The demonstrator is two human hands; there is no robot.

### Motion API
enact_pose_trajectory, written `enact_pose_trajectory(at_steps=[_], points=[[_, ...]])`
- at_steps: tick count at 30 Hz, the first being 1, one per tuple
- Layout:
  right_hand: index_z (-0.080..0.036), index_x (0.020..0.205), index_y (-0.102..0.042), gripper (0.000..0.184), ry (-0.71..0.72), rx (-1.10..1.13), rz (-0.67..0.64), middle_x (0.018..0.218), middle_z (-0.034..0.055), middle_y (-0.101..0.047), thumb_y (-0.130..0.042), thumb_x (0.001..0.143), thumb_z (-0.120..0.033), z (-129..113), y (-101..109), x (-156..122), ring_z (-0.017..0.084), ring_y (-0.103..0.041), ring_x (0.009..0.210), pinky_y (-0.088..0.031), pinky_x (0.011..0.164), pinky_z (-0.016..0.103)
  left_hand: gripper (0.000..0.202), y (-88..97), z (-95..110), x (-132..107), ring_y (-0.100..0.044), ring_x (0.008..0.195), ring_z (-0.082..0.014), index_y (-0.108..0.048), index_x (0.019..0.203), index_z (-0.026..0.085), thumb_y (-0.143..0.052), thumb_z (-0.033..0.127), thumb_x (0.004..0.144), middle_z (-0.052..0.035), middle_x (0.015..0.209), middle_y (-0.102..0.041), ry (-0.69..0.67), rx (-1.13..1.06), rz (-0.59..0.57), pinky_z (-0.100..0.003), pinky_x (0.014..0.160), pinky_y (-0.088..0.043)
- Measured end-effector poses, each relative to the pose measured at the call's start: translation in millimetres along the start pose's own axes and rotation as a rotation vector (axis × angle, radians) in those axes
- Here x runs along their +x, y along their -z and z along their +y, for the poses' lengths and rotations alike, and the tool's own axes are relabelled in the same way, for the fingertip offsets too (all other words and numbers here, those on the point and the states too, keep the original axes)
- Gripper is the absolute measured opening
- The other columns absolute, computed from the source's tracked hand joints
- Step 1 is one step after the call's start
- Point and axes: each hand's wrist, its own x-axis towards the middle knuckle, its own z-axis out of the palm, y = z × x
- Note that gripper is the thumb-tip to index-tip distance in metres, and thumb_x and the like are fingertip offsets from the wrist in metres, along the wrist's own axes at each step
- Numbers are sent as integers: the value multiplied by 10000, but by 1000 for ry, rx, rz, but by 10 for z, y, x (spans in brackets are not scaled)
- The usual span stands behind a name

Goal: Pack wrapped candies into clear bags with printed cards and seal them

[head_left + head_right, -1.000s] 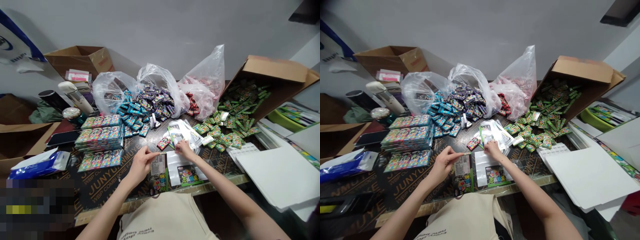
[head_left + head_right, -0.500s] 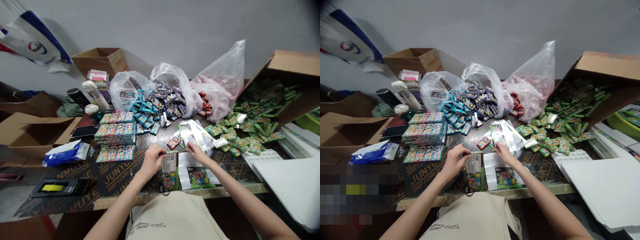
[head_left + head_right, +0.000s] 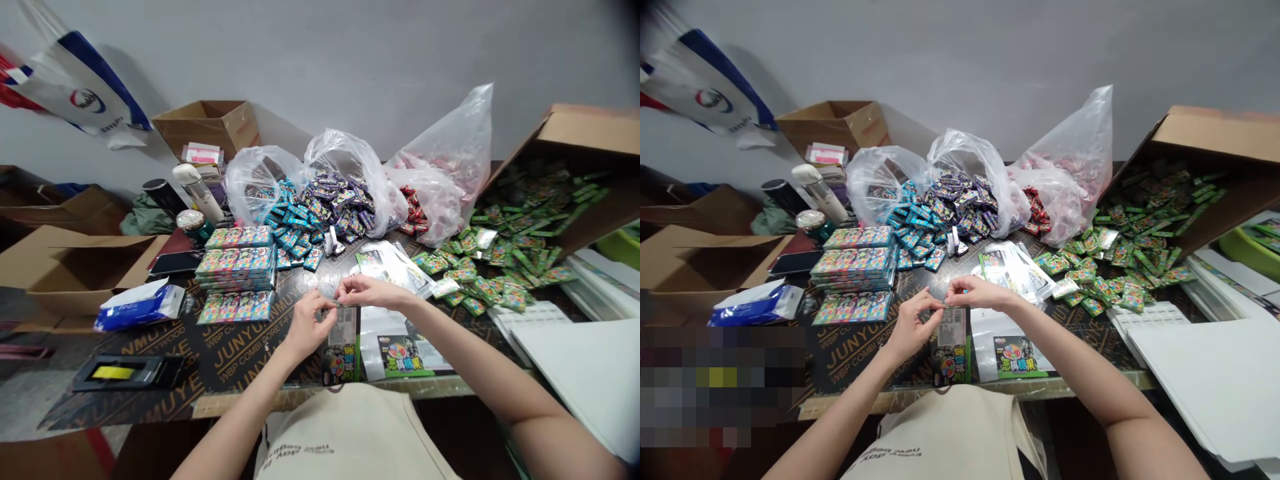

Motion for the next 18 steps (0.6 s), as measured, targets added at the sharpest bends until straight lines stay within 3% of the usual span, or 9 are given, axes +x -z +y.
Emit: enact_pose_trajectory(at_steps=[6, 10, 14, 16, 18], points=[[-143, 685, -497, 296, -41, -34, 3, 583, -59, -435, -608, 717, -415, 148, 12, 113, 60, -342, 531, -246, 488, 192, 146, -147, -64, -3, -556, 637, -140, -571, 627, 174, -653, 264, 709, 7, 633, -576, 14, 41, 141, -404, 912, -403], [-148, 662, -478, 295, -15, -42, 85, 542, -63, -440, -627, 692, -401, 232, -69, 171, 57, -358, 494, -260, 466, 186, 108, -205, -72, -25, -543, 698, -156, -564, 688, 172, -607, 247, 754, -7, 683, -560, 11, 131, 119, -363, 830, -432], [-171, 885, -494, 266, 44, -150, 385, 655, -42, -523, -625, 703, -313, 340, -39, 101, 79, -459, 535, -340, 497, 188, 175, -115, -110, -32, -523, 757, -173, -632, 892, 199, -488, 284, 839, -38, 763, -526, 6, 285, 29, -314, 715, -439], [-179, 928, -517, 218, 13, -352, 561, 750, -10, -559, -586, 743, -272, 468, 43, -1, 91, -490, 583, -370, 552, 210, 243, -8, -199, -39, -522, 748, -180, -644, 932, 203, -439, 314, 862, -46, 754, -517, 52, 388, 3, -322, 705, -438], [-173, 862, -579, 118, -85, -613, 642, 793, 22, -568, -565, 764, -237, 656, 126, -119, 115, -506, 649, -378, 621, 241, 279, 103, -319, -57, -531, 848, -222, -637, 969, 191, -456, 364, 846, -84, 843, -553, 95, 515, -33, -390, 786, -424]])
